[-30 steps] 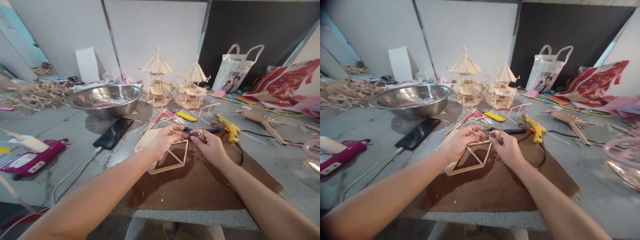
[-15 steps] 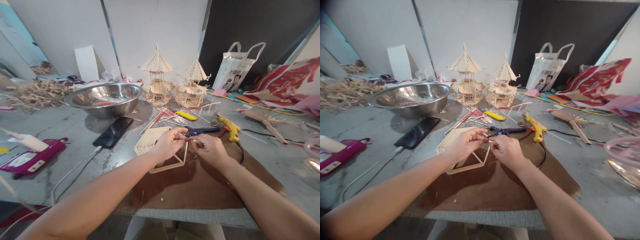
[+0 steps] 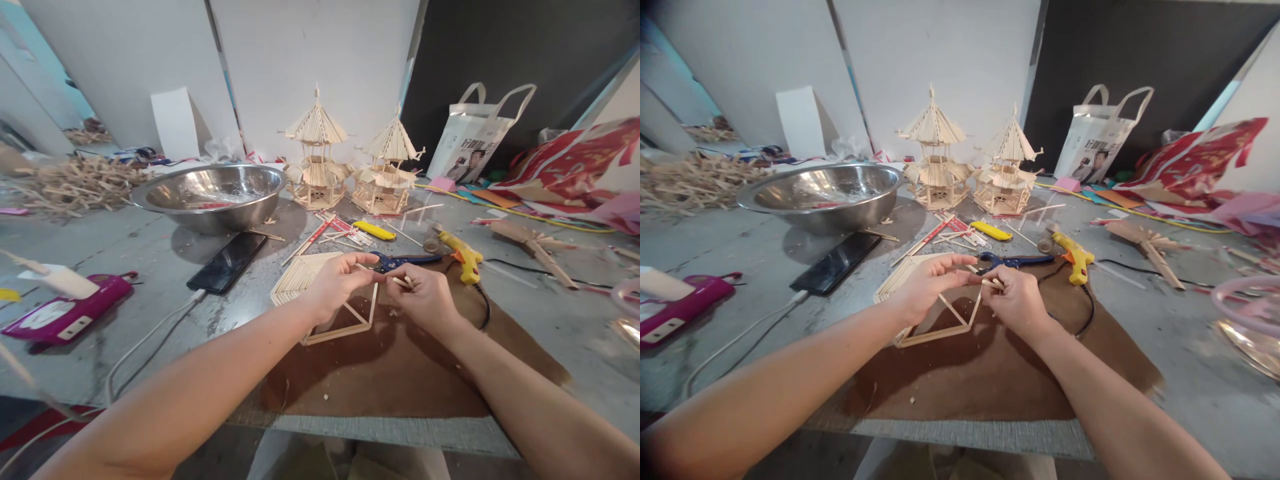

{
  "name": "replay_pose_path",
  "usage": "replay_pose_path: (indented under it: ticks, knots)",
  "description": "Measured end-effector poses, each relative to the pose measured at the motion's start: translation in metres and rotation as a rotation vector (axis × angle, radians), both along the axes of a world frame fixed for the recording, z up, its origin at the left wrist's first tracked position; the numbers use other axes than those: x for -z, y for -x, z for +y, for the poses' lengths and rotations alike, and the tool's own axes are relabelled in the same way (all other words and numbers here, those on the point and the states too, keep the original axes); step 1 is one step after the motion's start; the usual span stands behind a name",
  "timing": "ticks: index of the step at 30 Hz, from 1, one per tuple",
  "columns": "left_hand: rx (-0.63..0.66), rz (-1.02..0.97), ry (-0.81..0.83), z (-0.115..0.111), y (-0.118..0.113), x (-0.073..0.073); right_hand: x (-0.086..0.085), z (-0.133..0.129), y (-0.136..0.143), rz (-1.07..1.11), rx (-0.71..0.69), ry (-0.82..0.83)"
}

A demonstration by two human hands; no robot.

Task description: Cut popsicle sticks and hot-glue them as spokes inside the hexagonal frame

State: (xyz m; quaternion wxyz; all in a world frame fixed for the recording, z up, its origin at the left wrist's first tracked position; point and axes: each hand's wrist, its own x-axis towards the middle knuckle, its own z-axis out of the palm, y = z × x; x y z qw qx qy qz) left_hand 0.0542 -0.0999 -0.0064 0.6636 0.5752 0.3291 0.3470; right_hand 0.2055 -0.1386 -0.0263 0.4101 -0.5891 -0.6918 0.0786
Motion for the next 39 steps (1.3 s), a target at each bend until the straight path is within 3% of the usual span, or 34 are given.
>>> replay_pose_path:
  ticks: [4,9,14,18,26,29,33,37,39]
  knots:
    - [0.014,-0.138,0.152,0.0,0.0,-0.003,0.004,0.003,-0.002,0.128,0.036,0.028]
    - [-0.073,-0.179,0.222,0.009,0.006,-0.007,0.002,0.017,-0.02,0.342,0.193,0.013]
    - [-0.101,-0.125,0.134,0.011,0.006,-0.005,0.001,0.021,-0.017,0.77,-0.028,0.321]
    - [-0.061,-0.034,0.027,0.006,0.005,-0.005,-0.001,0.015,-0.007,0.969,-0.169,0.422]
    - [-0.024,0.194,-0.157,0.002,0.005,-0.008,0.002,0.012,-0.008,0.947,-0.203,0.502]
    - [0.044,0.305,-0.244,0.002,0.004,-0.003,0.002,0.01,-0.004,0.967,-0.295,0.502]
    - [0.228,0.399,-0.197,0.001,0.002,0.006,0.0,0.006,0.002,0.959,-0.388,0.558]
    - [0.254,0.392,-0.168,0.0,0.004,0.003,-0.001,0.005,0.003,0.928,-0.42,0.596]
    - [0.278,0.422,-0.177,0.001,0.007,-0.003,-0.001,0.007,0.0,0.955,-0.373,0.559]
